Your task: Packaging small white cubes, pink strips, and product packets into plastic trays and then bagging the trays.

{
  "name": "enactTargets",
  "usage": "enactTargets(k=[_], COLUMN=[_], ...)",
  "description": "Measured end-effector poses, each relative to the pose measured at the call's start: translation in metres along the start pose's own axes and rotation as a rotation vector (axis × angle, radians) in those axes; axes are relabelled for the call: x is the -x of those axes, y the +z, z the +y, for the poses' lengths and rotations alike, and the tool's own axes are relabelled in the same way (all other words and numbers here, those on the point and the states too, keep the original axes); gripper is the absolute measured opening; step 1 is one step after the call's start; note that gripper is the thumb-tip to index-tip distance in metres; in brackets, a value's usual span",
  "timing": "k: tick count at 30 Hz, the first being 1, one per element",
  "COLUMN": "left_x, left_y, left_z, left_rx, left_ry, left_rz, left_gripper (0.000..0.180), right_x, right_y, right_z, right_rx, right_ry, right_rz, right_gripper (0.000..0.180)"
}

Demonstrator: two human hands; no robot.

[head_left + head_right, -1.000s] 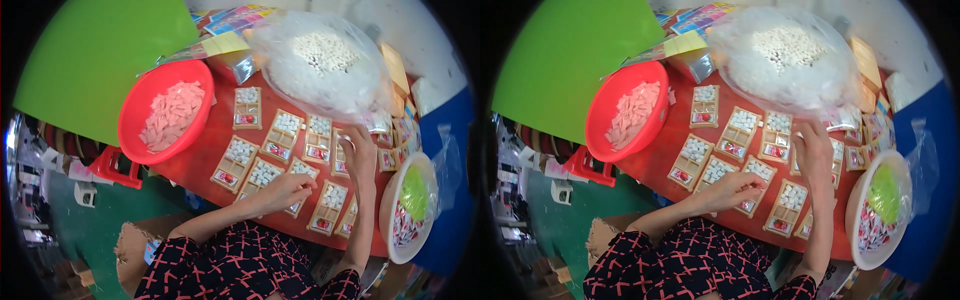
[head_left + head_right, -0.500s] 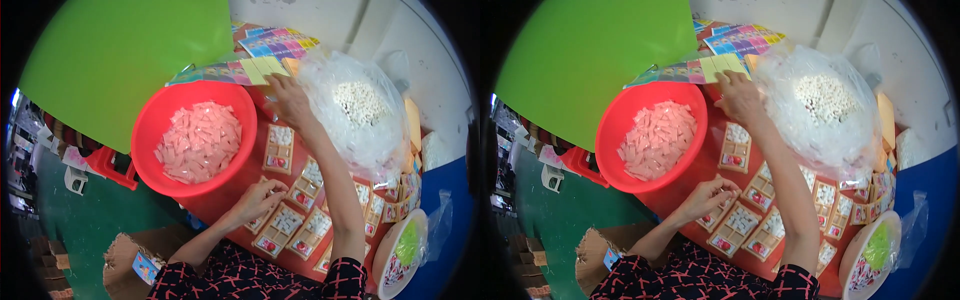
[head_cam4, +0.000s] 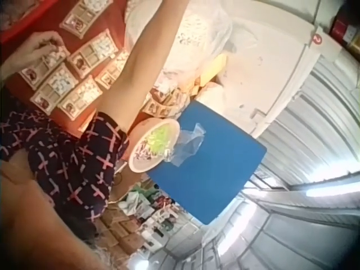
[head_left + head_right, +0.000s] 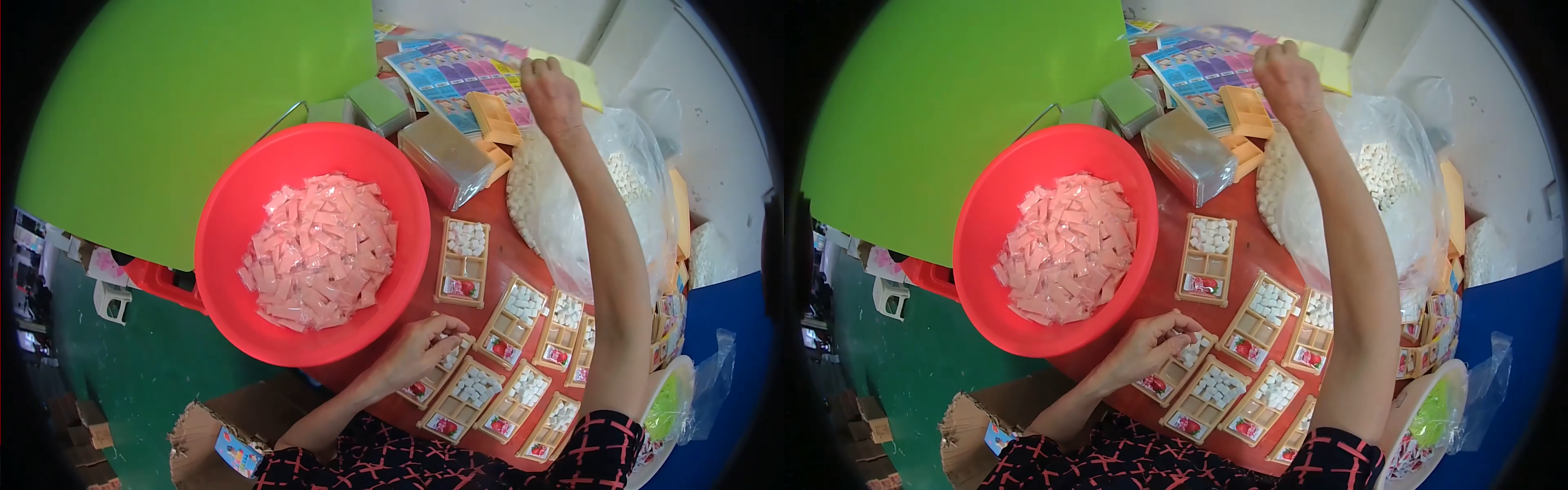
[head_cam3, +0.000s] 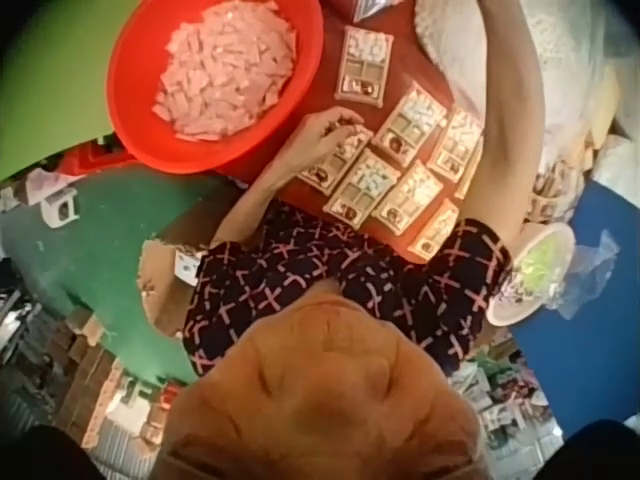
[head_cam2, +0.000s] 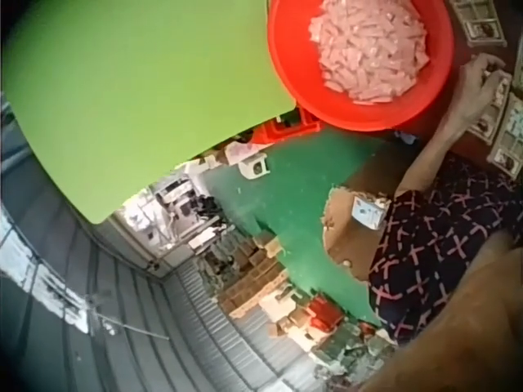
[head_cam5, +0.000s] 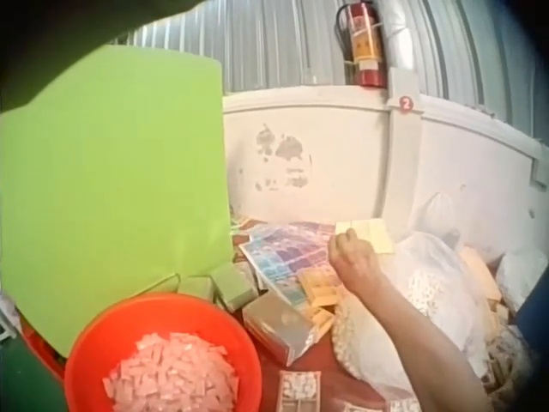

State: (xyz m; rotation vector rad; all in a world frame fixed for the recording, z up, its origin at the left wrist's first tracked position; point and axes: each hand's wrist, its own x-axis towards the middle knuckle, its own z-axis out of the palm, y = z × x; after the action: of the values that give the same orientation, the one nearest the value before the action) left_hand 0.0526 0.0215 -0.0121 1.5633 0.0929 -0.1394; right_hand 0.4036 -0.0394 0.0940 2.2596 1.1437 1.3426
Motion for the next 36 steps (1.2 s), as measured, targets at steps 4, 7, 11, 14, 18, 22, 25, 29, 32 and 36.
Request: enactTargets(k=[4,7,11,14,18,22,25,29,32,36], left_x=[-0.004,-0.008,-0.011,-0.021,-0.025,-0.024,-0.025,-0.026,-0.024,-0.03], left_y=[0.0,0.002,-0.004,0.0,0.002,0.0,0.005,0.019,0.023,0.03], left_z=[-0.001,0.001,-0.002,-0.005,-0.008,-0.013,-0.007,-0.002,0.014,0.053], left_rx=[0.021,0.114,0.084,0.055,0.035,0.071,0.051,0.118,0.285,0.394], left_ry=[-0.002,-0.04,0.003,0.041,0.045,0.025,0.064,0.132,0.111,0.331], left_rz=[0.0,-0.025,0.041,0.025,-0.005,-0.001,-0.011,0.015,0.117,0.153], left_gripper=[0.019,0.021,0.022,0.022,0.022,0.022,0.021,0.021,0.019,0.014], right_x=[0.017,0.04,0.021,0.027,0.017,0.006,0.018,0.035,0.054,0.114], right_y=[0.03,0.044,-0.022,-0.02,-0.01,-0.025,-0.025,-0.038,-0.088,-0.164], right_z=[-0.005,-0.018,-0.103,-0.132,-0.119,-0.097,-0.088,-0.068,-0.05,-0.044], right_rx=[0.014,-0.085,-0.661,-0.688,-0.879,-1.148,-1.271,-1.423,-1.79,-2.109], right_ry=[0.07,0.176,0.353,0.394,0.491,0.501,0.671,0.874,0.944,1.052], right_rz=[-0.211,-0.094,-0.447,-0.639,-0.793,-0.894,-0.756,-0.583,-0.537,-0.575], right_gripper=[0.014,0.024,0.059,0.072,0.068,0.071,0.08,0.081,0.075,0.07])
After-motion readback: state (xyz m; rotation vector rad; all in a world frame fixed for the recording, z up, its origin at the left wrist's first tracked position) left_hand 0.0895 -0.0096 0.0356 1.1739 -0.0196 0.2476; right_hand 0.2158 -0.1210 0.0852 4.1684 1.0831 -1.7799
